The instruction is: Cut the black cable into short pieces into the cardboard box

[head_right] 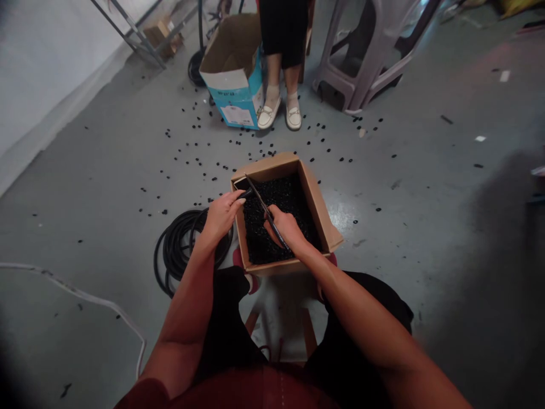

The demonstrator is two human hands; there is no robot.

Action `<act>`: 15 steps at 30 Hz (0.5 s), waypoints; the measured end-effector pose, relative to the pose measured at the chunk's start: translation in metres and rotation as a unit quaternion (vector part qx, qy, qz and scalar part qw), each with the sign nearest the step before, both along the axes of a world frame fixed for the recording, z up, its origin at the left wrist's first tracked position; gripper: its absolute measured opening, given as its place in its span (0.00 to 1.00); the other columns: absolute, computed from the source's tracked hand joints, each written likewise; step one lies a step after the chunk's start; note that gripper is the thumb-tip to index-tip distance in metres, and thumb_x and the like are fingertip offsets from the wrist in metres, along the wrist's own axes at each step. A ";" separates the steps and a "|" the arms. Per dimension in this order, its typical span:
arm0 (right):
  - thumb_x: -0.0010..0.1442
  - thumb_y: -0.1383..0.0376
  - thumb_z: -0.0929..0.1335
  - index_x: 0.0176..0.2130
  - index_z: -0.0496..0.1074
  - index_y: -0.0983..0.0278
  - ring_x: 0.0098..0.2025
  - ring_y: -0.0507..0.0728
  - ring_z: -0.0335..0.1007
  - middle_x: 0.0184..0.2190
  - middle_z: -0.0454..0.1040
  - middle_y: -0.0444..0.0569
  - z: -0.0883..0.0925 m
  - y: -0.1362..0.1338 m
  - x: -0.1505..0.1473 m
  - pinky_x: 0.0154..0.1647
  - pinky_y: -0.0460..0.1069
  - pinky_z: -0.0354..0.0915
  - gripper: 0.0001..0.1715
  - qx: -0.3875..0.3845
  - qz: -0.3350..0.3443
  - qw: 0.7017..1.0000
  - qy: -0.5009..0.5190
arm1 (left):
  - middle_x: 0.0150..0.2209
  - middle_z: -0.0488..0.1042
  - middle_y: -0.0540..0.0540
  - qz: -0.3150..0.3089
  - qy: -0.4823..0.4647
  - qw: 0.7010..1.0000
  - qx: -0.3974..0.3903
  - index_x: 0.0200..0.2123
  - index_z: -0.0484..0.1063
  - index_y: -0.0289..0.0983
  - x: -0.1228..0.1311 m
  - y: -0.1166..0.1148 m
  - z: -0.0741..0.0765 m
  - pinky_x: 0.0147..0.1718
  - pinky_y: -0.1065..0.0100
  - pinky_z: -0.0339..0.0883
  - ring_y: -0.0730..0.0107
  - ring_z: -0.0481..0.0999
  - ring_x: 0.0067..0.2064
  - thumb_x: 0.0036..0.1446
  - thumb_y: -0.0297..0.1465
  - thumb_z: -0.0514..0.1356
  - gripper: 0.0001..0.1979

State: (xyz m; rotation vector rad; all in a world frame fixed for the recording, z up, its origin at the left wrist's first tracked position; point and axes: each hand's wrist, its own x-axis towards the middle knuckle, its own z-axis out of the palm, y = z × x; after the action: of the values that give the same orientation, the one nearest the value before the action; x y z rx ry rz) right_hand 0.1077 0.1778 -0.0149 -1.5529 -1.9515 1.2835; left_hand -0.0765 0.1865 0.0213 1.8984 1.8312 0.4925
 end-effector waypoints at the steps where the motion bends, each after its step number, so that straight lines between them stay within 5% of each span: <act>1: 0.53 0.67 0.61 0.36 0.66 0.61 0.25 0.52 0.65 0.24 0.69 0.43 0.000 0.000 0.001 0.30 0.46 0.59 0.08 -0.003 -0.009 1.000 0.012 | 0.43 0.76 0.42 0.004 -0.017 1.000 0.000 0.49 0.74 0.37 0.000 0.000 0.000 0.48 0.65 0.63 0.62 0.73 0.45 0.63 0.34 0.51 0.17; 8: 0.60 0.59 0.60 0.39 0.63 0.61 0.20 0.50 0.64 0.22 0.67 0.40 0.016 0.004 0.007 0.23 0.44 0.60 0.09 -0.073 -0.034 0.991 0.107 | 0.41 0.77 0.45 0.073 -0.141 0.987 -0.015 0.48 0.74 0.37 0.000 0.000 0.002 0.45 0.66 0.64 0.66 0.73 0.41 0.59 0.33 0.54 0.16; 15: 0.62 0.52 0.62 0.43 0.66 0.61 0.28 0.54 0.71 0.29 0.75 0.47 0.013 0.006 0.006 0.31 0.47 0.64 0.17 -0.078 -0.001 0.996 0.039 | 0.30 0.72 0.48 0.122 -0.260 0.957 -0.034 0.47 0.73 0.35 -0.003 0.003 -0.006 0.30 0.72 0.61 0.76 0.66 0.27 0.61 0.38 0.51 0.18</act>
State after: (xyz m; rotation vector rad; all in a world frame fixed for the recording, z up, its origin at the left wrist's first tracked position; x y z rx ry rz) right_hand 0.1133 0.1838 -0.0019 -1.5488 -1.8396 1.5049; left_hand -0.0797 0.1894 0.0157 1.3313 1.6949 0.9035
